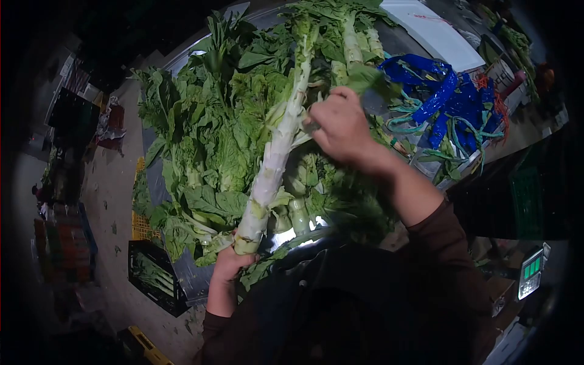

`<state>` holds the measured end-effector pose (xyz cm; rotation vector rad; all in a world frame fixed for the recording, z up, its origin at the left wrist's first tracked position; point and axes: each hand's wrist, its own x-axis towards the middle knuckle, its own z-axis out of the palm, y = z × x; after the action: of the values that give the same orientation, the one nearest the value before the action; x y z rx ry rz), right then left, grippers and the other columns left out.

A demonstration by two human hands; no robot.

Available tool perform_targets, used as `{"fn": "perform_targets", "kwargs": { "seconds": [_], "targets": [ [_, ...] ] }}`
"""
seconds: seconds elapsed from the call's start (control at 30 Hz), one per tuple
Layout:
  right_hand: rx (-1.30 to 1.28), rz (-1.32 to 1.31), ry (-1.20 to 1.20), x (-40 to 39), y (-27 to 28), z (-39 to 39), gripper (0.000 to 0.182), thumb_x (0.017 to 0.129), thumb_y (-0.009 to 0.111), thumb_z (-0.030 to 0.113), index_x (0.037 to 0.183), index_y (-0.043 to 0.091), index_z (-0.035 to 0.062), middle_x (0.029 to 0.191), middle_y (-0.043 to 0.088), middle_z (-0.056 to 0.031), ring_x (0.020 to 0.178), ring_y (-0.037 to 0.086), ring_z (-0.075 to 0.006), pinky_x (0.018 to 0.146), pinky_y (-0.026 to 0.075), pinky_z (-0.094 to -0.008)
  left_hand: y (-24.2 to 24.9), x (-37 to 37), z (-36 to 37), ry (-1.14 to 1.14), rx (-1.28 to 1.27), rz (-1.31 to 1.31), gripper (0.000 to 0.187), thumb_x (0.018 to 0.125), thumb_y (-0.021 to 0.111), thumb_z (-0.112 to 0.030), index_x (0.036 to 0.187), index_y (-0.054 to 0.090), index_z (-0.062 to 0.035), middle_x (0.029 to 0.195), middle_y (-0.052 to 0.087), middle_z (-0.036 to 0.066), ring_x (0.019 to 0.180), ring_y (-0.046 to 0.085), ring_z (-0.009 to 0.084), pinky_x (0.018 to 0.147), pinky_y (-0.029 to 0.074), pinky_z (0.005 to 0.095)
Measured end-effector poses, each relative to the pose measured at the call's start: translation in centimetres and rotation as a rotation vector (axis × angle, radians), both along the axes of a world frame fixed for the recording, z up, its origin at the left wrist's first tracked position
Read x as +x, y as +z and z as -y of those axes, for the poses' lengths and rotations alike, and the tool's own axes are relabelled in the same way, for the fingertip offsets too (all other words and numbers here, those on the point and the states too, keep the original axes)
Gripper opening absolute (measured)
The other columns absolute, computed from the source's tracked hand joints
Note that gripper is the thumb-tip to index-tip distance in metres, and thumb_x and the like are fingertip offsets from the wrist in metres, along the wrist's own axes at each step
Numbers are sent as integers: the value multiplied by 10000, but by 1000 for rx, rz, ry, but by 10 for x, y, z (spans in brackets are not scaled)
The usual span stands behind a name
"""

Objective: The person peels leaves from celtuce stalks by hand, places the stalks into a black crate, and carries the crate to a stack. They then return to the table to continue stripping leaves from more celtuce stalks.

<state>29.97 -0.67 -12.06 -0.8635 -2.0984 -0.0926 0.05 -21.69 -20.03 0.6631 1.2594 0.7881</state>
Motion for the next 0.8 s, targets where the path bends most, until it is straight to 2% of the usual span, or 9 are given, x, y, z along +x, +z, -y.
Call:
{"fn": "perform_targets", "kwargs": {
  "seconds": [0.13,0.2,0.33,0.4,0.47,0.5,0.6,0.73,0.8],
  "targets": [
    [-39,-48,162,-2,7,22,167,658,641,53,805,568,87,728,576,-63,779,570,-270,932,367,-450,-2,-2,-6,-1,-18,28,736,616,703,-32,1304,442,-26,1146,552,36,988,558,157,875,457,289],
    [-27,-46,126,8,15,18,146,701,631,54,828,560,55,747,575,-89,771,562,-297,904,386,-439,0,-4,-7,16,-11,28,736,622,700,-33,1309,435,-27,1149,552,37,999,556,157,877,456,290],
    [-141,-394,-178,23,28,2,139,809,611,111,896,551,20,845,598,-134,827,563,-351,817,419,-428,6,-8,-6,33,66,-20,719,631,697,-28,1299,430,-27,1153,551,37,1036,543,156,893,448,293],
    [-148,-388,-167,26,36,-11,261,809,641,165,1006,550,21,928,614,-147,894,568,-363,848,410,-433,8,-6,-6,35,93,-72,706,629,701,-28,1284,437,-30,1155,551,35,1047,538,154,905,441,294],
    [-27,-5,-225,24,42,-19,413,797,667,212,1130,511,23,1019,613,-165,951,571,-360,888,400,-423,9,-6,-4,24,118,-125,693,627,705,-28,1269,445,-32,1157,550,33,1058,532,153,917,434,295],
    [-150,86,-239,20,39,-23,532,771,694,249,1197,469,24,1084,601,-181,997,570,-362,927,384,-418,8,-5,-4,21,143,-106,689,619,716,-35,1255,452,-36,1158,551,31,1054,531,149,917,433,298],
    [-359,-140,-7,11,3,-45,559,765,704,266,1197,455,14,1088,603,-192,1004,569,-368,924,388,-430,-5,-15,1,-17,175,-107,694,604,737,-53,1242,462,-41,1161,551,28,1045,528,145,913,430,303],
    [-584,-428,32,1,-4,-41,518,745,734,255,1098,447,9,1035,592,-166,994,562,-356,887,420,-396,-8,-23,6,-50,149,-143,757,581,762,-73,1275,464,-25,1161,555,27,1035,526,149,912,424,305],
    [-426,-446,35,-2,-8,-39,481,731,749,240,1048,460,23,975,572,-137,967,548,-338,857,429,-381,-1,-20,7,-68,134,-120,771,578,763,-69,1286,464,-20,1159,557,27,1035,528,152,915,422,304]
  ]
}}
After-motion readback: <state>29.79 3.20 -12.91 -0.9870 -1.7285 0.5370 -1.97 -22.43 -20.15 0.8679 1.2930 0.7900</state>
